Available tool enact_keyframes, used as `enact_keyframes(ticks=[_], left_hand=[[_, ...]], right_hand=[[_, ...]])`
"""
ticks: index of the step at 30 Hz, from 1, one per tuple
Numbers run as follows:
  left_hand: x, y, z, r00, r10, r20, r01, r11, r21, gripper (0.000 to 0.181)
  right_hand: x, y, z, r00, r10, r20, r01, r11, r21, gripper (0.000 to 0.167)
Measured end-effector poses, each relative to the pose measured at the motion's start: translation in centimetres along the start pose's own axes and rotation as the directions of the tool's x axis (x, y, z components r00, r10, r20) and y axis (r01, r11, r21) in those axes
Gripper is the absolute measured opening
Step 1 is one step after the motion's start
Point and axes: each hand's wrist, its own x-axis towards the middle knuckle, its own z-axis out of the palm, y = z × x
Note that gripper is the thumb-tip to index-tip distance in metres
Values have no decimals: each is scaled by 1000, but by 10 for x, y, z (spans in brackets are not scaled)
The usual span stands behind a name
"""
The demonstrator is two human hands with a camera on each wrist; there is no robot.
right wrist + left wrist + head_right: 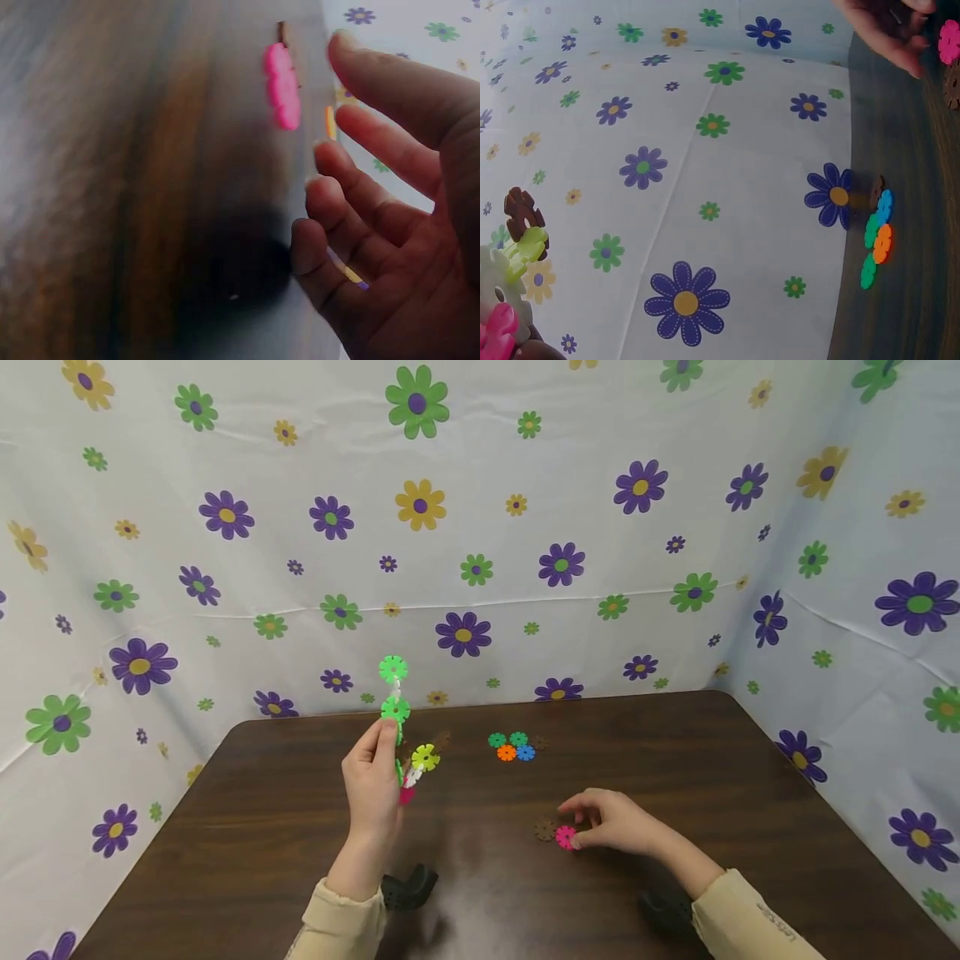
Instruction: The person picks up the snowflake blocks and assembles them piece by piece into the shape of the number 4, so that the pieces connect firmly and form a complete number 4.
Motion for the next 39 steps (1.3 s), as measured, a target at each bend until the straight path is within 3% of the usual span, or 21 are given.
enact_keyframes(ticks=[15, 27, 33, 39], left_hand=[[-1, 3, 0, 1000, 30, 1, -30, 999, 16, 30], [-3, 5, 1, 999, 38, 13, -38, 999, 17, 30], [-3, 3, 0, 1000, 20, 23, -20, 1000, 2, 32], [-3, 2, 1, 1000, 24, 20, -24, 1000, 3, 32]], right_hand=[[2, 3, 8, 996, -88, -9, 86, 984, -154, 26], [7, -6, 6, 999, -33, 37, 39, 981, -192, 32], [9, -8, 1, 994, -11, 108, 14, 1000, -27, 24], [17, -25, -15, 987, -58, 147, 31, 984, 176, 18]])
